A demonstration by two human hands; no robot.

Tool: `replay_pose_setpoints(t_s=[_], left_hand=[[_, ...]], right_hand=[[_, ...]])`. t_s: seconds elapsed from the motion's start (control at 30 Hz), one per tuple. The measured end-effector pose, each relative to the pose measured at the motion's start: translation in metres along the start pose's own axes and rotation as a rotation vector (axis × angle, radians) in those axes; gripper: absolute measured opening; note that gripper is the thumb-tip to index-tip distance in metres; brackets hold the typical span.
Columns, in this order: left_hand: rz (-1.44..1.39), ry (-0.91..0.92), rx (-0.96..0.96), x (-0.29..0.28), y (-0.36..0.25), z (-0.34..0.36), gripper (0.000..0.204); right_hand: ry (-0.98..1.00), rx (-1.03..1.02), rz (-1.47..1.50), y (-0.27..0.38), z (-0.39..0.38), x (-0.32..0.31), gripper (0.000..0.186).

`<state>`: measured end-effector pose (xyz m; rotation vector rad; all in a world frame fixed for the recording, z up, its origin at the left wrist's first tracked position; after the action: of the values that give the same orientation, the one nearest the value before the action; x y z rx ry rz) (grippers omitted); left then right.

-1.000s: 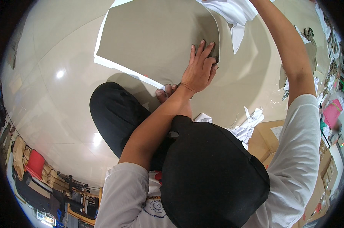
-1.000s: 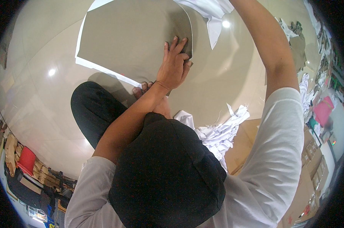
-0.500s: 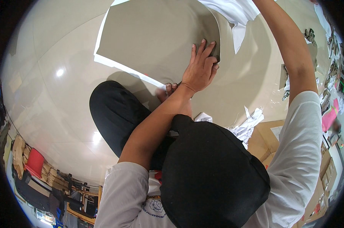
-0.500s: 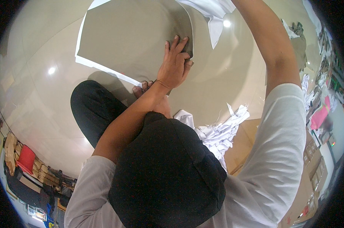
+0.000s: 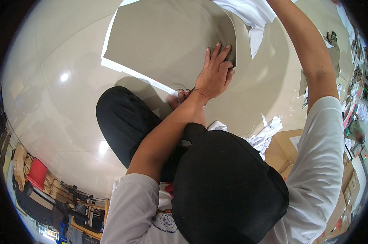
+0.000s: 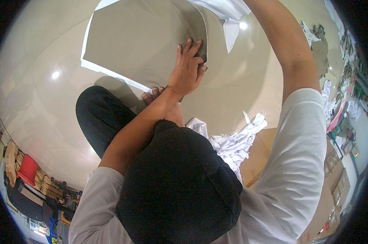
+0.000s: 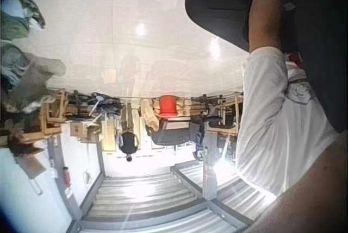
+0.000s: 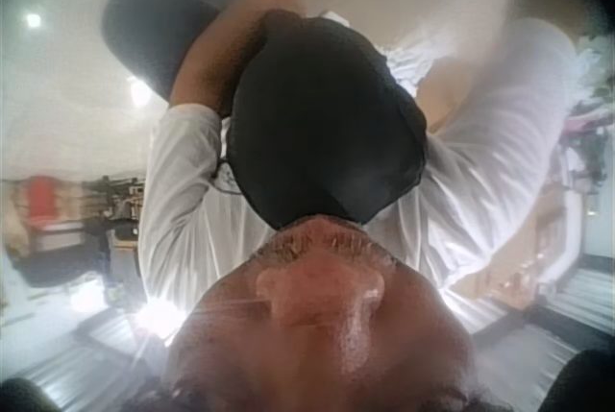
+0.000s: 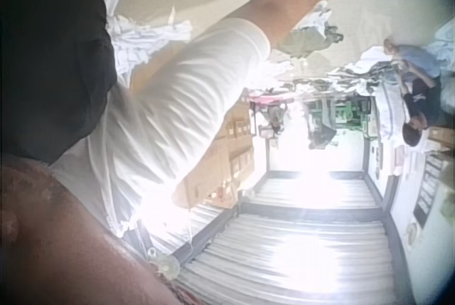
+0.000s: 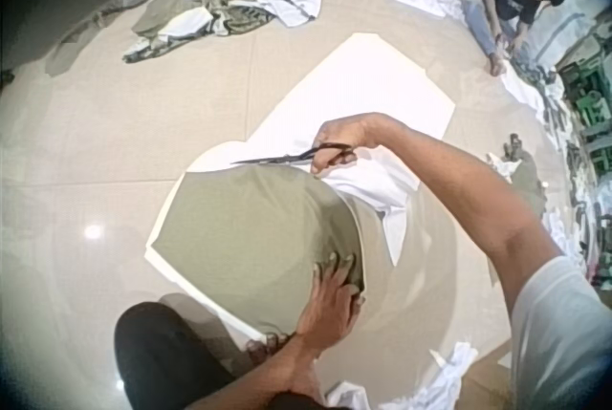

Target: The person sits on the floor and uses scissors to cut a piece of beige fabric along a white paper template. They smooth the fabric, align the template, and trim the edges to match the pattern shape.

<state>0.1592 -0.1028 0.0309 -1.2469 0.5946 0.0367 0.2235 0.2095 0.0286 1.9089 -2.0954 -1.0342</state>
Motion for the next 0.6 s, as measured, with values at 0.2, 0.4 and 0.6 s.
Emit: replay_pose_setpoints(t_s=[0.2,0.4,0.6], left_hand=[[-0.004,-0.001,0.009,-0.001,0.0,0.001,0.024],[0.003,0.005,0.007,-0.001,0.0,0.0,0.025],[-0.005,0.007,0.009,0.0,0.0,0.0,0.025]], right_hand=[[0.02,0.003,-0.002,-0.008,0.009,-0.003,0.026],[0.004,-0.014,-0.119,0.0,0.011,-0.005,0.03],[0.017,-0.059,-0.012,0.007,0.016,-0.003,0.032]])
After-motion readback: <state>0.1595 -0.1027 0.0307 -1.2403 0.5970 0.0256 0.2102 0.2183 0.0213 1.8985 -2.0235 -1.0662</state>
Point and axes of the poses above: each hand's wrist, its own z-axis towards the middle knuckle, its own x-axis out of the palm, y = z × x, the point moved 8 cm from there along z, towards the middle knuckle, and after that the axes turned 5 degrees about -z, right-handed, at the moved point
